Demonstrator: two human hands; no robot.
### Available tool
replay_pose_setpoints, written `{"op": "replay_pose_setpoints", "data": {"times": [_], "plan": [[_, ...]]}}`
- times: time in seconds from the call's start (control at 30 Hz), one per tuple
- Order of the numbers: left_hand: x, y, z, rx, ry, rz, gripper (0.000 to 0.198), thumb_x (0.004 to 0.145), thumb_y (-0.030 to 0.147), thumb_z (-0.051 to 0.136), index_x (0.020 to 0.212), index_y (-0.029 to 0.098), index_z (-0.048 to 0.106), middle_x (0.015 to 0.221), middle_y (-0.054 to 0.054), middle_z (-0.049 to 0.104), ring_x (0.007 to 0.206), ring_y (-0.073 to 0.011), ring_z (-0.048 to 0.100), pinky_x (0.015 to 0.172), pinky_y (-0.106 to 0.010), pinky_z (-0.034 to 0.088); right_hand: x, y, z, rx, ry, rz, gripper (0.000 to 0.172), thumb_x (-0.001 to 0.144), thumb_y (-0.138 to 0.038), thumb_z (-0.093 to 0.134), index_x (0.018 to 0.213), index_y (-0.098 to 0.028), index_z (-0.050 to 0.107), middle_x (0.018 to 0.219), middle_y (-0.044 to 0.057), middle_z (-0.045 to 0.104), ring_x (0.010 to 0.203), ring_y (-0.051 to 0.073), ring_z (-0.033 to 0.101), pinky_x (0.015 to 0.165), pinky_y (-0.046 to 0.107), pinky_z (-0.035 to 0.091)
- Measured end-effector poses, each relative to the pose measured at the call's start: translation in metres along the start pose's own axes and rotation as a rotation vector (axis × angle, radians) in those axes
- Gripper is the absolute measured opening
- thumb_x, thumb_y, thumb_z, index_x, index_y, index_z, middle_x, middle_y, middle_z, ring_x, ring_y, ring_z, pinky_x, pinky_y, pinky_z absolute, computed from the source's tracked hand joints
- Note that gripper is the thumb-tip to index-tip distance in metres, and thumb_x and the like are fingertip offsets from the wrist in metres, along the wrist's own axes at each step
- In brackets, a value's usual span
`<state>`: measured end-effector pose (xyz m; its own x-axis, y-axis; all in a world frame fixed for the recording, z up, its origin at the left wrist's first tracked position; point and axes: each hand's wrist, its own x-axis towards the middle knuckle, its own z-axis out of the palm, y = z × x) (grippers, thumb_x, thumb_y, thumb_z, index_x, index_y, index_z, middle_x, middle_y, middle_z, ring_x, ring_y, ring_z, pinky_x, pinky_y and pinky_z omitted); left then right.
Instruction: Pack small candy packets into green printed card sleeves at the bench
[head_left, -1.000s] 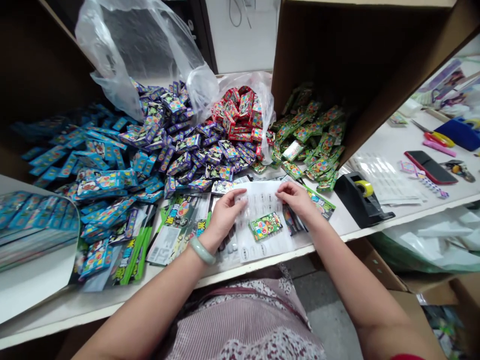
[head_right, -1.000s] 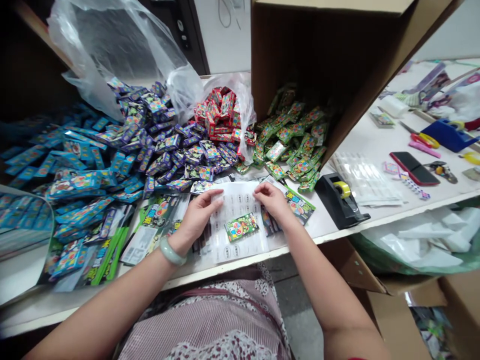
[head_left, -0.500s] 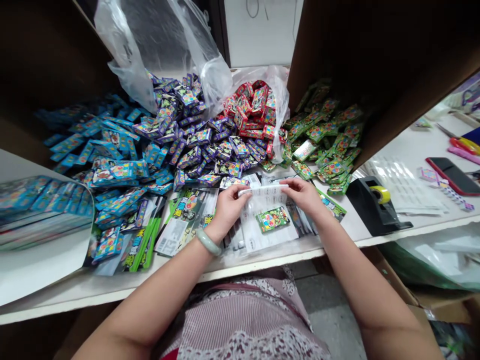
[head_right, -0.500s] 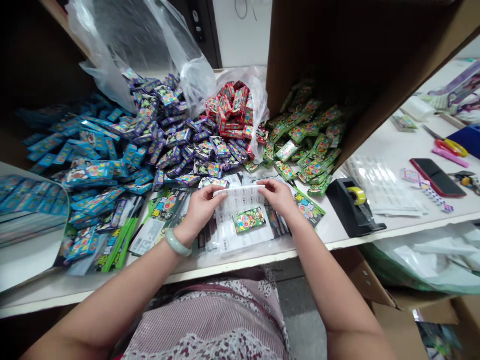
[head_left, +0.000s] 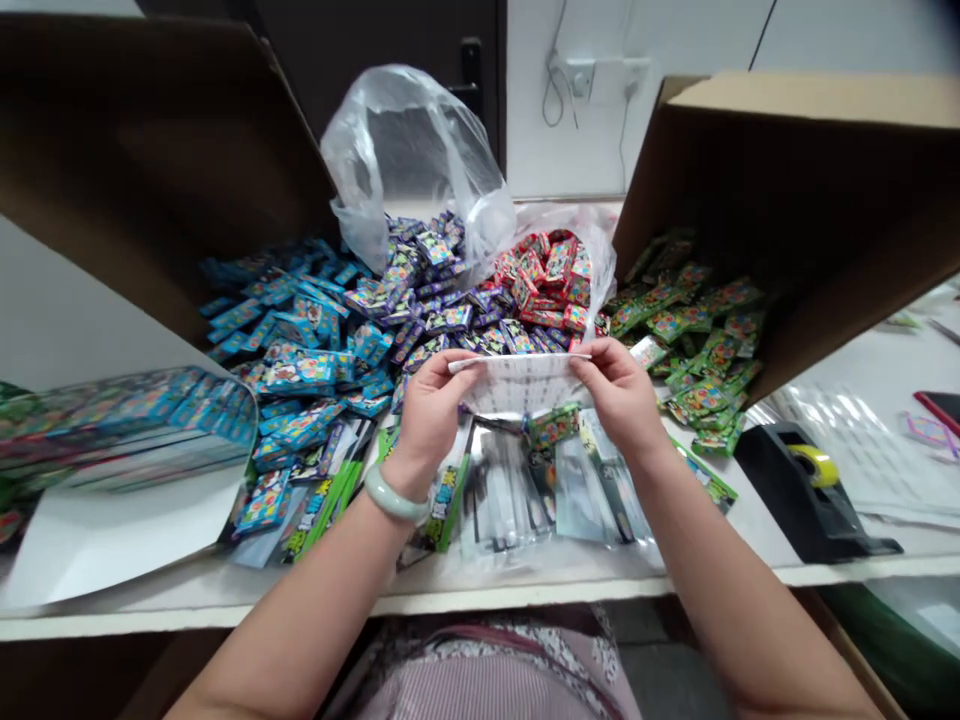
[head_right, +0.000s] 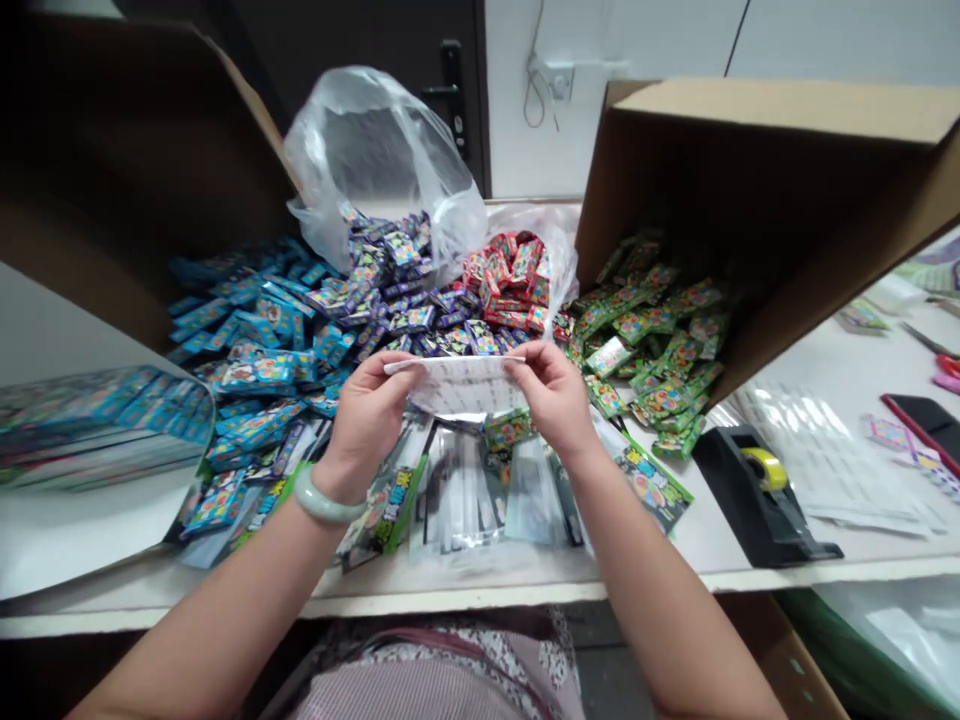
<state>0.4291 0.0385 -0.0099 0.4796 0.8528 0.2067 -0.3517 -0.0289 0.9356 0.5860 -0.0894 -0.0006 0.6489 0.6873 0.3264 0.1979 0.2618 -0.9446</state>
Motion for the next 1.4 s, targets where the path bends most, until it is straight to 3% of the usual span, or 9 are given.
{"op": "replay_pose_setpoints", "data": {"times": [0.17, 0.37, 0.5, 0.63, 0.9, 1.0, 1.17, 1.3, 1.4], "plan": [[-0.023, 0.032, -0.021, 0.084, -0.010, -0.057, 0.016, 0.072, 0.030, 0.076, 0.072, 0.017, 0.067, 0.064, 0.003, 0.057, 0.058, -0.0074, 0.048, 0.056, -0.017, 0.039, -0.028, -0.026, 0.014, -0.020, -0.044, 0.079, 0.028, 0.079, -0.046, 0.066, 0.072, -0.021, 0.056, 0.063, -0.002, 0.054, 0.058, 0.012, 0.048, 0.053, 0.023, 0.040], [-0.065, 0.028, -0.038, 0.046, -0.031, -0.211, 0.016, 0.069, 0.027, 0.078, 0.078, 0.018, 0.068, 0.071, 0.002, 0.063, 0.063, -0.0086, 0.054, 0.059, -0.017, 0.043, -0.067, -0.014, 0.015, 0.073, -0.119, 0.257, 0.026, 0.076, -0.044, 0.070, 0.073, -0.020, 0.059, 0.065, -0.002, 0.055, 0.060, 0.012, 0.049, 0.057, 0.024, 0.042], [-0.081, 0.027, -0.041, 0.032, -0.066, -0.216, 0.013, 0.066, 0.022, 0.077, 0.075, 0.018, 0.068, 0.074, 0.002, 0.063, 0.067, -0.0097, 0.056, 0.062, -0.018, 0.045, -0.091, -0.013, 0.013, 0.066, -0.081, 0.236, 0.019, 0.075, -0.037, 0.073, 0.080, -0.022, 0.061, 0.077, 0.000, 0.060, 0.072, 0.014, 0.054, 0.066, 0.025, 0.044], [-0.091, 0.035, -0.044, 0.033, -0.060, -0.310, 0.018, 0.067, 0.029, 0.077, 0.070, 0.017, 0.064, 0.065, 0.003, 0.056, 0.057, -0.0072, 0.048, 0.053, -0.017, 0.039, -0.107, -0.022, 0.010, 0.032, -0.116, 0.294, 0.027, 0.079, -0.042, 0.069, 0.069, -0.020, 0.057, 0.062, -0.002, 0.051, 0.059, 0.011, 0.046, 0.056, 0.024, 0.039], [-0.109, 0.029, -0.052, 0.152, -0.191, -0.256, 0.011, 0.076, 0.027, 0.071, 0.077, 0.019, 0.065, 0.071, 0.002, 0.059, 0.063, -0.0088, 0.052, 0.059, -0.018, 0.042, -0.113, -0.029, 0.004, 0.059, -0.333, 0.441, 0.026, 0.069, -0.039, 0.077, 0.082, -0.020, 0.064, 0.077, 0.001, 0.063, 0.070, 0.013, 0.057, 0.064, 0.026, 0.046], [-0.113, 0.026, -0.053, 0.190, -0.267, -0.240, 0.013, 0.073, 0.024, 0.074, 0.084, 0.019, 0.068, 0.081, -0.001, 0.063, 0.077, -0.0131, 0.057, 0.068, -0.022, 0.047, -0.116, -0.024, 0.005, -0.006, -0.328, 0.436, 0.021, 0.071, -0.035, 0.075, 0.075, -0.019, 0.062, 0.074, 0.000, 0.063, 0.068, 0.012, 0.057, 0.064, 0.026, 0.047], [-0.111, 0.028, -0.047, 0.274, -0.366, -0.326, 0.013, 0.070, 0.023, 0.075, 0.082, 0.020, 0.070, 0.077, -0.002, 0.064, 0.072, -0.0139, 0.058, 0.067, -0.025, 0.047, -0.122, -0.021, 0.006, -0.039, -0.349, 0.369, 0.013, 0.075, -0.030, 0.071, 0.077, -0.020, 0.063, 0.077, 0.000, 0.063, 0.074, 0.013, 0.058, 0.068, 0.027, 0.047], [-0.110, 0.024, -0.043, 0.339, -0.330, -0.273, 0.006, 0.070, 0.024, 0.073, 0.070, 0.019, 0.069, 0.074, -0.001, 0.063, 0.070, -0.0136, 0.055, 0.066, -0.025, 0.044, -0.124, -0.024, 0.008, -0.136, -0.317, 0.330, 0.009, 0.077, -0.025, 0.068, 0.074, -0.019, 0.062, 0.073, 0.000, 0.063, 0.070, 0.013, 0.057, 0.066, 0.028, 0.046], [-0.110, 0.021, -0.042, 0.331, -0.321, -0.402, 0.013, 0.070, 0.031, 0.072, 0.069, 0.018, 0.068, 0.063, 0.000, 0.058, 0.057, -0.0117, 0.049, 0.055, -0.023, 0.039, -0.123, -0.024, 0.006, -0.156, -0.307, 0.320, 0.008, 0.077, -0.025, 0.067, 0.076, -0.020, 0.062, 0.075, -0.001, 0.062, 0.071, 0.013, 0.057, 0.066, 0.027, 0.045]]}}
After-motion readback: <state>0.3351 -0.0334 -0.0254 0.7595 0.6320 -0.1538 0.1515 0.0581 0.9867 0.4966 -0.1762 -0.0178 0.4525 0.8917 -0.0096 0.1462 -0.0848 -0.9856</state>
